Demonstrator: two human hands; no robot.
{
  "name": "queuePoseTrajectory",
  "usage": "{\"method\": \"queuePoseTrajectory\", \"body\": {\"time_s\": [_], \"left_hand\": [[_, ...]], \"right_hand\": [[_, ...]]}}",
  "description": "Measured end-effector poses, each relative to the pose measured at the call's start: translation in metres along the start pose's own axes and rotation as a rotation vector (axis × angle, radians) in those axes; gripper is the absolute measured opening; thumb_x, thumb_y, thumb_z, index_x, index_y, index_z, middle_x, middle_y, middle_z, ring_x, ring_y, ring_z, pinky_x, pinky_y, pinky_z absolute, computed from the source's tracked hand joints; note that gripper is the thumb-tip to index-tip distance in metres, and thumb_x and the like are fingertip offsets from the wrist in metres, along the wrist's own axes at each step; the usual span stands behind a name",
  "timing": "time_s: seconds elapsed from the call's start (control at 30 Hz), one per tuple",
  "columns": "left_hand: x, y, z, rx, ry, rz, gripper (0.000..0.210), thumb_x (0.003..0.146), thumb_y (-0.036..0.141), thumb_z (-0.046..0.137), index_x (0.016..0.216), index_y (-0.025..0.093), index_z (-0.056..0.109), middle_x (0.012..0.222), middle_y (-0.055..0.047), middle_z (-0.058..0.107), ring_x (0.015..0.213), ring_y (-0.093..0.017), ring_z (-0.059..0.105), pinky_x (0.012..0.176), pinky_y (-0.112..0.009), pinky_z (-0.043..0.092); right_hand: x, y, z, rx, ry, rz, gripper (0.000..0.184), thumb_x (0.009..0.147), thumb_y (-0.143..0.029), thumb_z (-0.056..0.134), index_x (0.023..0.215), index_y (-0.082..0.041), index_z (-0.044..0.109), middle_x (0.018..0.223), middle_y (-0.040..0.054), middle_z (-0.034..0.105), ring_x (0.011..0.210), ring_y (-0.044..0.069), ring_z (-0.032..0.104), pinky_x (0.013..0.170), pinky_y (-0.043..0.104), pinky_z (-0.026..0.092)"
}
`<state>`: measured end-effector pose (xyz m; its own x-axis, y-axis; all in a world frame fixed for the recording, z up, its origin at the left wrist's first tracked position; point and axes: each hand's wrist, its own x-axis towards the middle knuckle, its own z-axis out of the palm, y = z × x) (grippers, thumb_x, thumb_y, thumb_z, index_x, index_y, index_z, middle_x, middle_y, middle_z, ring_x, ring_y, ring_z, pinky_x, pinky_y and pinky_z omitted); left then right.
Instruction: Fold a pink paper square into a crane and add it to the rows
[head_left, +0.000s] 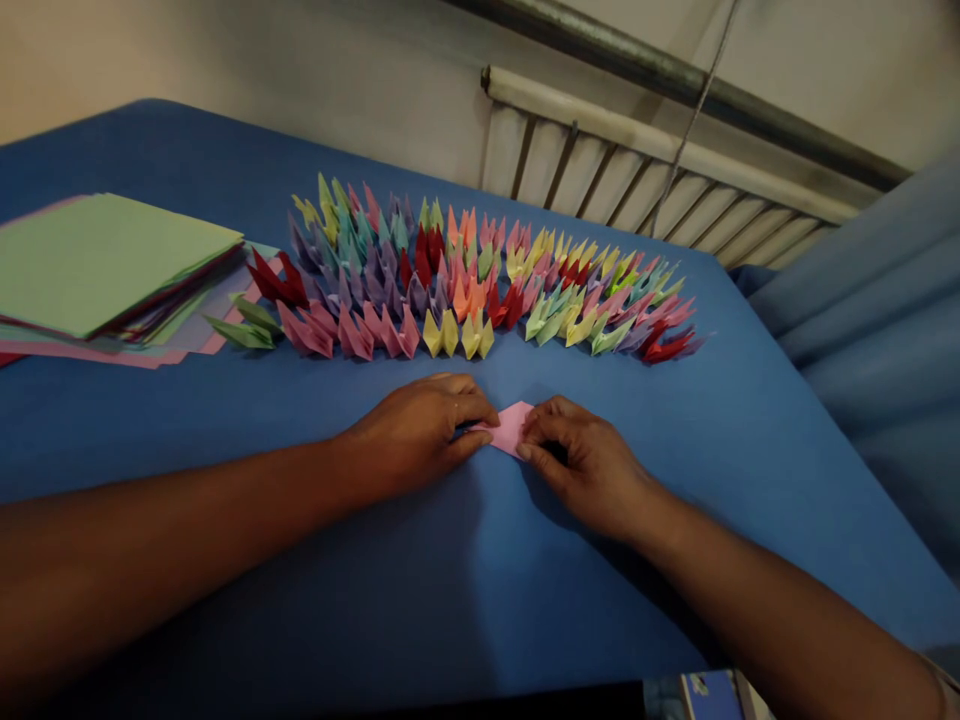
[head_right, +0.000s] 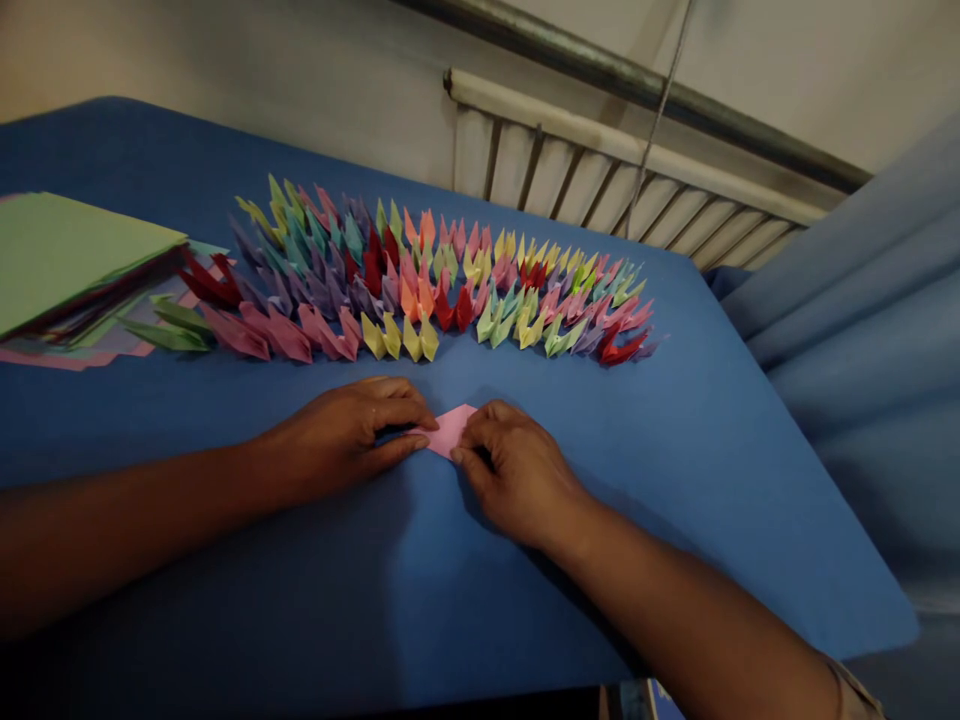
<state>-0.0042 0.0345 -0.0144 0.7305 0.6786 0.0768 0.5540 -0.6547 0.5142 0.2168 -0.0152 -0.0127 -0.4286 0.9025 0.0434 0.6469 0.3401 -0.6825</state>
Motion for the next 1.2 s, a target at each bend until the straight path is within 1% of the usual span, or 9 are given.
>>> {"method": "queuePoseTrajectory", "body": {"time_s": [0.2, 0.43, 0.6, 0.87, 1.1, 1.2], "left_hand": [[-0.0001, -0.0019, 0.0018, -0.016, 0.02, 0.014, 0.018, 0.092, 0.024, 0.053, 0.1, 0.021, 0.07, 0.096, -0.003, 0.066, 0.091, -0.018, 0.061, 0.083, -0.031, 0.046], [0.0004, -0.0012, 0.0034, 0.013, 0.03, -0.003, 0.017, 0.091, 0.023, 0.054, 0.096, 0.021, 0.07, 0.092, -0.002, 0.065, 0.087, -0.017, 0.06, 0.079, -0.03, 0.045], [0.0007, -0.0009, 0.0032, 0.019, 0.034, 0.007, 0.017, 0.091, 0.022, 0.054, 0.095, 0.021, 0.07, 0.092, -0.002, 0.065, 0.088, -0.017, 0.061, 0.08, -0.03, 0.045], [0.0014, 0.0031, 0.0002, 0.034, 0.021, -0.016, 0.017, 0.09, 0.022, 0.054, 0.095, 0.021, 0.07, 0.091, -0.003, 0.065, 0.087, -0.018, 0.061, 0.079, -0.03, 0.046], [0.0003, -0.0011, 0.0026, 0.037, 0.024, 0.017, 0.018, 0.092, 0.023, 0.053, 0.098, 0.021, 0.07, 0.093, -0.003, 0.065, 0.089, -0.018, 0.06, 0.081, -0.03, 0.046], [0.0, -0.0011, 0.0034, 0.039, 0.023, 0.005, 0.018, 0.092, 0.024, 0.052, 0.098, 0.021, 0.07, 0.093, -0.003, 0.065, 0.089, -0.018, 0.06, 0.081, -0.031, 0.046]], "right_hand": [[0.0043, 0.0064, 0.0043, -0.068, 0.06, 0.101, 0.012, 0.09, -0.021, 0.057, 0.077, -0.02, 0.056, 0.083, 0.0014, 0.058, 0.079, 0.016, 0.055, 0.074, 0.031, 0.044], [0.0078, 0.0081, 0.0085, -0.167, 0.081, 0.095, 0.012, 0.092, -0.024, 0.054, 0.081, -0.02, 0.055, 0.085, 0.0025, 0.058, 0.08, 0.017, 0.056, 0.075, 0.031, 0.044], [0.0094, 0.0055, 0.0083, -0.206, 0.09, 0.087, 0.013, 0.093, -0.024, 0.054, 0.081, -0.02, 0.055, 0.086, 0.003, 0.058, 0.08, 0.017, 0.057, 0.074, 0.03, 0.044], [0.0087, 0.0036, 0.0089, -0.249, 0.102, 0.079, 0.011, 0.093, -0.023, 0.054, 0.082, -0.02, 0.055, 0.088, 0.0045, 0.06, 0.083, 0.018, 0.058, 0.076, 0.031, 0.046], [0.0066, 0.0033, 0.0073, -0.283, 0.106, 0.094, 0.003, 0.091, -0.022, 0.057, 0.089, -0.019, 0.057, 0.09, 0.0064, 0.062, 0.082, 0.02, 0.06, 0.075, 0.032, 0.047], [0.0048, 0.0005, 0.0064, -0.301, 0.106, 0.07, 0.009, 0.093, -0.023, 0.054, 0.097, -0.018, 0.06, 0.095, 0.0076, 0.063, 0.084, 0.019, 0.06, 0.075, 0.032, 0.047]]}}
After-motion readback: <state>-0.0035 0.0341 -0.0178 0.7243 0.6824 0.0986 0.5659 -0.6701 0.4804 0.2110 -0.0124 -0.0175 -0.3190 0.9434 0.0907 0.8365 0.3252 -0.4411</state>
